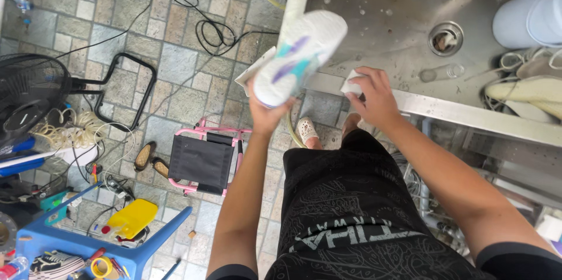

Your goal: The person cleans a pair of white and purple sneakers using a handheld electric brush and a white cloth. They scrub the soles and uppers of the shoes, rinse them under a tap, and wipe them down. The person also briefly handles a pair of beige sneakers and a pair of flip-flops in the sink.

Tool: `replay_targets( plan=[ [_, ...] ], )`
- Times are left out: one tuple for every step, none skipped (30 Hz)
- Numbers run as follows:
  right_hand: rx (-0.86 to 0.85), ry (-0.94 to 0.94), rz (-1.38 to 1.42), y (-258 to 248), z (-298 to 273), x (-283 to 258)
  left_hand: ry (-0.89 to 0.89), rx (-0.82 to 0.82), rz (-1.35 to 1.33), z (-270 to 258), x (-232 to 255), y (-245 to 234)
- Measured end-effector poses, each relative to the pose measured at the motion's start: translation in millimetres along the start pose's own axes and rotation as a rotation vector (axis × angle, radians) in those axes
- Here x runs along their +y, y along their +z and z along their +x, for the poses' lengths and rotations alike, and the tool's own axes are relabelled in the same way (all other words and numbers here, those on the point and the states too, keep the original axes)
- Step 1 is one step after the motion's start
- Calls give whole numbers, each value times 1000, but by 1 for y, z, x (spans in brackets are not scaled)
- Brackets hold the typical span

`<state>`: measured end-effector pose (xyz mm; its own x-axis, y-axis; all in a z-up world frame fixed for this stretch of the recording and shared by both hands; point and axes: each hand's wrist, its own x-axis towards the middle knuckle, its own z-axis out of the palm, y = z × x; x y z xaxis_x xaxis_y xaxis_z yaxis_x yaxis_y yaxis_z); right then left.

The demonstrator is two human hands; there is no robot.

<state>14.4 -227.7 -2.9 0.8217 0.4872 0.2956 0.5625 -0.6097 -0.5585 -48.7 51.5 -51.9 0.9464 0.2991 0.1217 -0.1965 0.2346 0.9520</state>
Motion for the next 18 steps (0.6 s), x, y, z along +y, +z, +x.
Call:
replay_targets(
  plan=[
    [-48, -4, -21, 0, -5, 5, 11, 39, -37, 3, -3, -3],
    [-48, 20, 0, 1, -10, 8, 22, 78, -74, 5, -5, -2],
    [-43, 36, 22, 4, -11, 9, -31, 126, -153, 7, -8, 3],
    [-39, 53, 45, 4, -13, 10, -86, 175, -233, 8, -10, 11],
    [-66, 84, 51, 6, -14, 11, -138, 211, -310, 13, -9, 19],
    [-94, 115, 59, 7, -16, 10, -224, 186, -401, 16, -5, 26],
    [-115, 156, 57, 5, -18, 12, -318, 147, -498, 16, -1, 37],
    [-108, 124, 15, 4, -17, 14, -415, 108, -591, 19, 5, 49],
    [-108, 96, -28, 5, -16, 14, -464, 72, -623, 22, 10, 62],
    [-111, 68, -71, 2, -16, 13, -513, 36, -654, 25, 15, 76],
    [-74, 62, -32, -2, -18, 11, -562, 5, -678, 27, 21, 87],
    [-37, 56, 6, -9, -21, 8, -608, -24, -694, 26, 27, 100],
    [8, 44, 44, -18, -21, 8, -647, -58, -704, 25, 32, 114],
    [61, 120, 141, -27, -25, 6, -687, -91, -713, 24, 36, 129],
    [108, 196, 241, -36, -37, 2, -732, -132, -739, 21, 39, 143],
    [157, 271, 342, -45, -48, -1, -778, -173, -764, 17, 41, 157],
    [216, 291, 520, -55, -61, -2, -824, -223, -791, 14, 41, 173],
    [277, 304, 698, -66, -74, -1, -872, -277, -796, 8, 41, 189]
  ],
)
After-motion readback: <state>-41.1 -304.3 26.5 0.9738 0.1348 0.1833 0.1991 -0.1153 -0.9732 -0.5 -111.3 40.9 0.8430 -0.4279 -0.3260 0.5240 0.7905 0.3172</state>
